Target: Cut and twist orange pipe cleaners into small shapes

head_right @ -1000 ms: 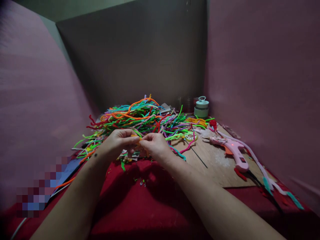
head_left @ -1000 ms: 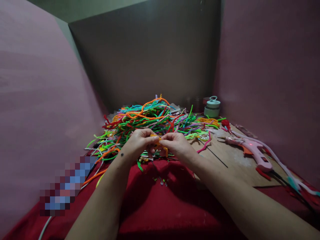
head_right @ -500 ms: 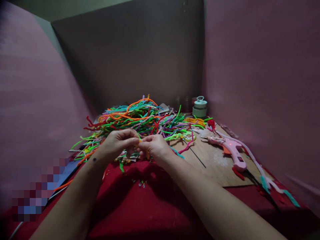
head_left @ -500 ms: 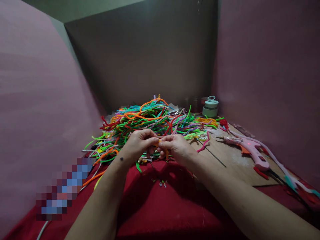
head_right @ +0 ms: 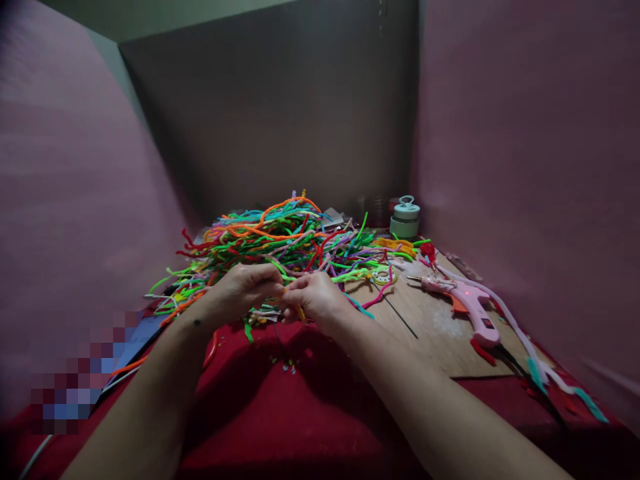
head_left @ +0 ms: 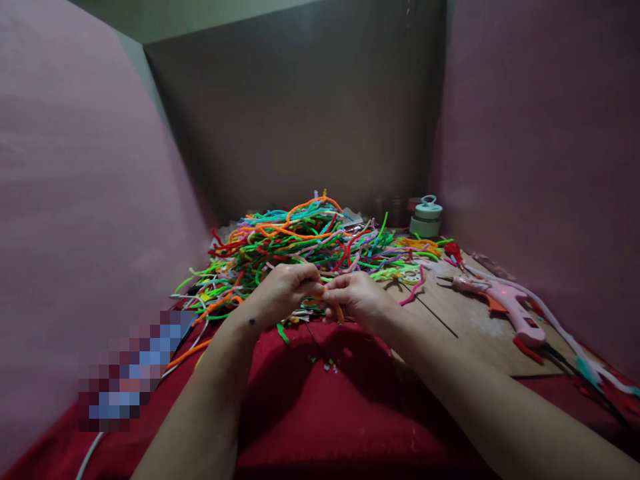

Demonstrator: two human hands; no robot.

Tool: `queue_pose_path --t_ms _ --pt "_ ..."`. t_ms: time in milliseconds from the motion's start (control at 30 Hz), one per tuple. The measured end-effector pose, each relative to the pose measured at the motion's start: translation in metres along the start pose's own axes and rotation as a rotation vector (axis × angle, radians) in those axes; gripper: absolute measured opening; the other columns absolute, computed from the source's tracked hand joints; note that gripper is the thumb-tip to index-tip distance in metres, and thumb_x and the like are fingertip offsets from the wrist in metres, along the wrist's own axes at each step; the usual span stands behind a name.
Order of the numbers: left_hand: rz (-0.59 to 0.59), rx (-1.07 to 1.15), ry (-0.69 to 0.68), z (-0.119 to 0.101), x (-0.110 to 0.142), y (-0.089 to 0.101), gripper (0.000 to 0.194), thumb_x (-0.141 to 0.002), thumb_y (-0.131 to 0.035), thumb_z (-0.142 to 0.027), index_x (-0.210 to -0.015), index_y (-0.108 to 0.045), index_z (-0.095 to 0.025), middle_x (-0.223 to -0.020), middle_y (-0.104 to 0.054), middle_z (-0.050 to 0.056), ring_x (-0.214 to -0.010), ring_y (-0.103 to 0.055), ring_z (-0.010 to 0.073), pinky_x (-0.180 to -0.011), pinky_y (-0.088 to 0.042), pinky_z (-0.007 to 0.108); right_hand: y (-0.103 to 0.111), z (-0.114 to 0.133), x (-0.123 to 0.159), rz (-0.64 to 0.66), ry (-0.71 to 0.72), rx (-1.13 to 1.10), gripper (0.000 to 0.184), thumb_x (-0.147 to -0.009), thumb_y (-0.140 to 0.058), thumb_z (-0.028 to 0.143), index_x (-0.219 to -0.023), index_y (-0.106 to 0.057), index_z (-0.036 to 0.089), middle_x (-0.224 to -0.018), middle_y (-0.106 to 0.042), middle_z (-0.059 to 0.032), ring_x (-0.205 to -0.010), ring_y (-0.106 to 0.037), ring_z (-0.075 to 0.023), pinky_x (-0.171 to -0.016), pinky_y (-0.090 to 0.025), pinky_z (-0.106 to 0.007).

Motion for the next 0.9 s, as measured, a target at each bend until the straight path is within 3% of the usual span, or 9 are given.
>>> queue_pose_path --t_ms 100,200,333,467,667,900 --pt "-0.023 0.156 0.033 -0.001 0.000 0.001 0.017 -0.074 -0.053 -0.029 -0.065 -0.058 -0.015 -0.057 -0.053 -0.003 -0.051 -0.044 0.0072 -0.049 -0.034 0.018 0.003 0.004 0.001 -0.031 0.000 0.064 0.008 -0.056 -0.064 0.017 -0.058 -0.059 0.011 -0.049 -0.059 -0.0010 -0.038 -0.050 -0.0083 -0.041 -0.041 -0.021" --pt "-0.052 0.483 0.171 0.008 0.001 0.001 0.022 -0.077 -0.051 -0.036 -0.078 -0.058 -0.015 -0.056 -0.053 -0.002 -0.046 -0.044 0.0078 -0.044 -0.035 0.019 0.004 0.011 0.002 -0.027 0.022 -0.025 0.014 -0.057 -0.066 0.022 -0.060 -0.058 0.011 -0.053 -0.060 -0.0014 -0.039 -0.051 -0.0087 -0.045 -0.045 -0.024" --pt "-0.004 0.713 0.276 0.016 0.003 -0.007 0.025 -0.071 -0.059 -0.035 -0.085 -0.058 -0.014 -0.055 -0.053 -0.003 -0.039 -0.038 0.0048 -0.036 -0.026 0.016 0.005 0.016 0.003 -0.044 0.049 -0.066 0.019 -0.058 -0.067 0.026 -0.063 -0.058 0.011 -0.055 -0.060 -0.0013 -0.041 -0.052 -0.0091 -0.048 -0.048 -0.026" --pt "-0.072 0.720 0.326 0.019 0.002 -0.009 0.022 -0.071 -0.059 -0.035 -0.070 -0.057 -0.012 -0.046 -0.047 -0.004 -0.037 -0.032 0.0032 -0.036 -0.020 0.016 0.005 0.020 0.004 -0.094 0.079 0.002 0.014 -0.061 -0.063 0.024 -0.062 -0.058 0.011 -0.054 -0.059 -0.0002 -0.040 -0.052 -0.0085 -0.047 -0.046 -0.024" --pt "-0.279 0.601 0.319 0.013 0.002 -0.003 0.017 -0.067 -0.061 -0.028 -0.060 -0.055 -0.013 -0.046 -0.047 -0.004 -0.041 -0.036 0.0045 -0.039 -0.027 0.017 0.010 0.019 0.001 -0.090 0.064 0.018 0.010 -0.057 -0.061 0.020 -0.055 -0.056 0.012 -0.047 -0.057 0.0003 -0.036 -0.049 -0.0092 -0.045 -0.046 -0.025" --pt "-0.153 0.646 0.295 0.012 0.000 -0.006 0.022 -0.068 -0.059 -0.029 -0.083 -0.063 -0.014 -0.050 -0.049 -0.005 -0.040 -0.036 0.0047 -0.039 -0.026 0.017 0.012 0.014 0.000 -0.043 0.023 -0.106 0.016 -0.050 -0.068 0.020 -0.057 -0.058 0.010 -0.050 -0.061 -0.0028 -0.038 -0.052 -0.0109 -0.046 -0.048 -0.027"
Point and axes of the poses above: each hand's wrist, its own x-axis away from the middle knuckle, its own y-axis out of the back of the hand, z = x × y, the point moved 9 cm from there along -x, towards the middle knuckle
